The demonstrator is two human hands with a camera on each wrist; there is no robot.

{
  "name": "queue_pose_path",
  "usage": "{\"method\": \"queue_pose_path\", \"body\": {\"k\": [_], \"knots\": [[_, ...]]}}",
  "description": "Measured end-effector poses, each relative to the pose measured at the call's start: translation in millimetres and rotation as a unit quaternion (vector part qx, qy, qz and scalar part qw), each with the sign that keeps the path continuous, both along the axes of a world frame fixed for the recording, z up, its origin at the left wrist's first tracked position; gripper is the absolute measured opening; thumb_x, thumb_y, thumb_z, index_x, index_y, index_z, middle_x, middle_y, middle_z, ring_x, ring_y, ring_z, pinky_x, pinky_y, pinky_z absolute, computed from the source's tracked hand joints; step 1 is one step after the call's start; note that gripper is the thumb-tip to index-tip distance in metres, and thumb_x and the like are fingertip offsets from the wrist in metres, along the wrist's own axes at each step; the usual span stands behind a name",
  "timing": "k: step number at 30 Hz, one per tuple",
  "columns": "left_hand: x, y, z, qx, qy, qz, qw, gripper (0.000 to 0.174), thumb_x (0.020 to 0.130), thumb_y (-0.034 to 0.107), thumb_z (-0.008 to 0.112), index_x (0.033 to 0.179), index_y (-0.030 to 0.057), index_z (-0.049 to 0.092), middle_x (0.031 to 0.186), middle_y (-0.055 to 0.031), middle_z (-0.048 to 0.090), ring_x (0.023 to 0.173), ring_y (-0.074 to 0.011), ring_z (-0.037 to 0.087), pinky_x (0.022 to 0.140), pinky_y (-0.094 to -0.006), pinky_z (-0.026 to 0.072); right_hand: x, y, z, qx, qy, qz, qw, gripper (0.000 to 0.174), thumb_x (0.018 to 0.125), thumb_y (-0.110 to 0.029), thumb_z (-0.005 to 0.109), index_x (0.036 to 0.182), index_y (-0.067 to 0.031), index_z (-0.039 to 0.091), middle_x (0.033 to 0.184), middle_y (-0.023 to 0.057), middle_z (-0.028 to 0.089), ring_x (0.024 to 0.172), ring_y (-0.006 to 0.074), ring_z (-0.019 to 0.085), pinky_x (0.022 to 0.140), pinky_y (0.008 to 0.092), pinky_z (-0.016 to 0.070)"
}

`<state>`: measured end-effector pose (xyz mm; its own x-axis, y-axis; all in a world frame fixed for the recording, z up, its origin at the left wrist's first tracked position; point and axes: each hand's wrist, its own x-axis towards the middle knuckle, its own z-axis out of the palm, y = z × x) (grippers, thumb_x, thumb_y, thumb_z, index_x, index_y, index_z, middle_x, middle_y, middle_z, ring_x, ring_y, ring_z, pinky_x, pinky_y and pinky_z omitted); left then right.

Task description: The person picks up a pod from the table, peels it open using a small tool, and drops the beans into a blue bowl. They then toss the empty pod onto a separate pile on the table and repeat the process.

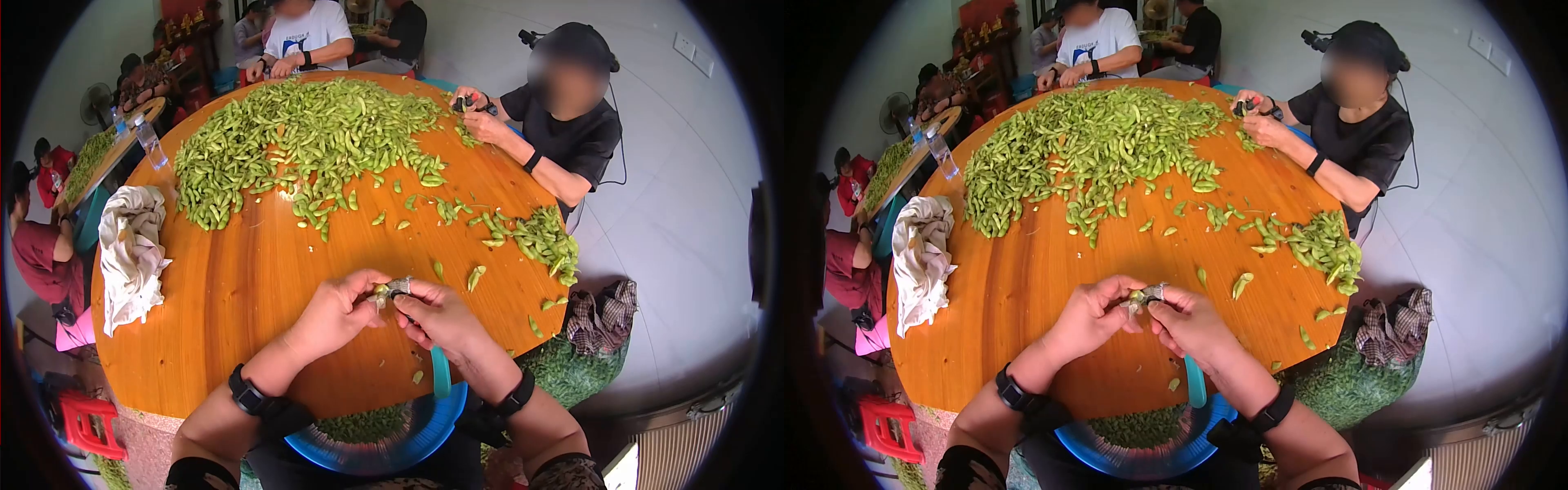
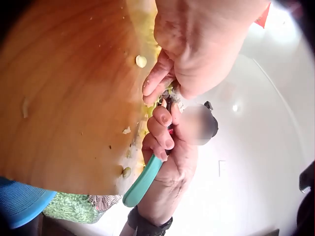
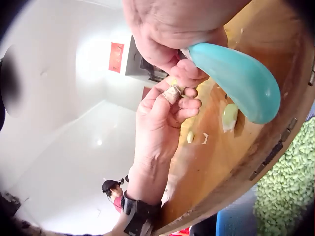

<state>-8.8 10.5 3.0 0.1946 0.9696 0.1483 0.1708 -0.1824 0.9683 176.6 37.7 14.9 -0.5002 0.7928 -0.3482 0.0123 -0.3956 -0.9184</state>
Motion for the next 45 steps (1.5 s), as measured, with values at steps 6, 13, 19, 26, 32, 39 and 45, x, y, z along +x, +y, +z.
{"method": "queue_pose_path", "body": {"k": [6,13,19,26,32,39,45], "knots": [[1.0,-2.3,-0.8,0.115,0.201,0.08,0.969,0.021,0.08,-0.001,0.057,0.101,0.0002,0.051,0.077,-0.0136,0.059,0.066,-0.0232,0.064,0.058,-0.032,0.05,-13.1,-9.5,6.8,0.13,-0.088,-0.011,0.988,0.011,0.095,-0.013,0.052,0.099,-0.0076,0.061,0.066,-0.0026,0.053,0.047,0.0041,0.043,0.041,0.0201,0.0335],[5.4,-6.2,1.9,0.155,0.244,0.131,0.948,0.019,0.078,-0.003,0.055,0.096,0.0011,0.05,0.082,-0.0208,0.059,0.073,-0.0408,0.059,0.062,-0.0436,0.0487,-15.1,-5.0,-3.7,0.214,-0.123,0.017,0.969,0.012,0.091,-0.011,0.053,0.097,-0.0074,0.062,0.063,-0.0019,0.054,0.049,0.0055,0.047,0.044,0.023,0.0375],[3.3,-4.4,-2.1,0.186,0.337,0.143,0.912,0.01,0.077,-0.002,0.054,0.087,0.0016,0.056,0.09,-0.0178,0.059,0.078,-0.0398,0.06,0.067,-0.0456,0.0502,-0.3,2.0,-2.2,0.1,-0.107,0.0,0.989,0.013,0.092,-0.014,0.052,0.098,-0.0074,0.061,0.062,-0.0003,0.053,0.046,0.0068,0.047,0.041,0.0236,0.0368],[-7.2,5.5,28.2,0.263,0.522,0.189,0.789,0.007,0.076,0.009,0.063,0.079,0.0027,0.061,0.085,-0.0154,0.06,0.077,-0.0363,0.061,0.068,-0.0451,0.0499,84.7,34.6,2.9,0.207,-0.258,-0.052,0.942,0.015,0.092,-0.014,0.051,0.096,-0.0039,0.062,0.061,0.002,0.054,0.046,0.009,0.049,0.043,0.0258,0.0396],[-8.6,115.0,35.3,0.057,0.446,0.246,0.859,0.026,0.079,0.023,0.07,0.088,-0.0015,0.064,0.088,-0.0209,0.064,0.085,-0.0378,0.063,0.075,-0.0437,0.051,88.6,28.8,0.4,0.245,-0.247,-0.066,0.935,0.017,0.092,-0.011,0.051,0.102,-0.0031,0.062,0.061,0.003,0.054,0.047,0.0101,0.05,0.046,0.0261,0.0407],[-14.2,162.9,10.5,0.031,0.537,0.223,0.813,0.018,0.077,0.011,0.066,0.087,-0.0039,0.067,0.092,-0.0214,0.066,0.09,-0.0361,0.065,0.078,-0.0408,0.0537,97.8,32.3,0.7,0.163,-0.216,-0.052,0.961,0.018,0.093,-0.013,0.05,0.106,-0.007,0.061,0.065,-0.0009,0.053,0.047,0.0057,0.046,0.042,0.0218,0.0378],[2.0,93.6,27.8,0.07,0.323,0.102,0.938,0.016,0.083,0.003,0.058,0.097,-0.0019,0.065,0.084,-0.0152,0.065,0.073,-0.0238,0.065,0.067,-0.0315,0.0528,73.1,28.2,15.6,0.093,-0.117,-0.038,0.988,0.017,0.095,-0.017,0.051,0.104,-0.0065,0.061,0.068,-0.0015,0.053,0.046,0.0048,0.046,0.04,0.0211,0.0365]]}}
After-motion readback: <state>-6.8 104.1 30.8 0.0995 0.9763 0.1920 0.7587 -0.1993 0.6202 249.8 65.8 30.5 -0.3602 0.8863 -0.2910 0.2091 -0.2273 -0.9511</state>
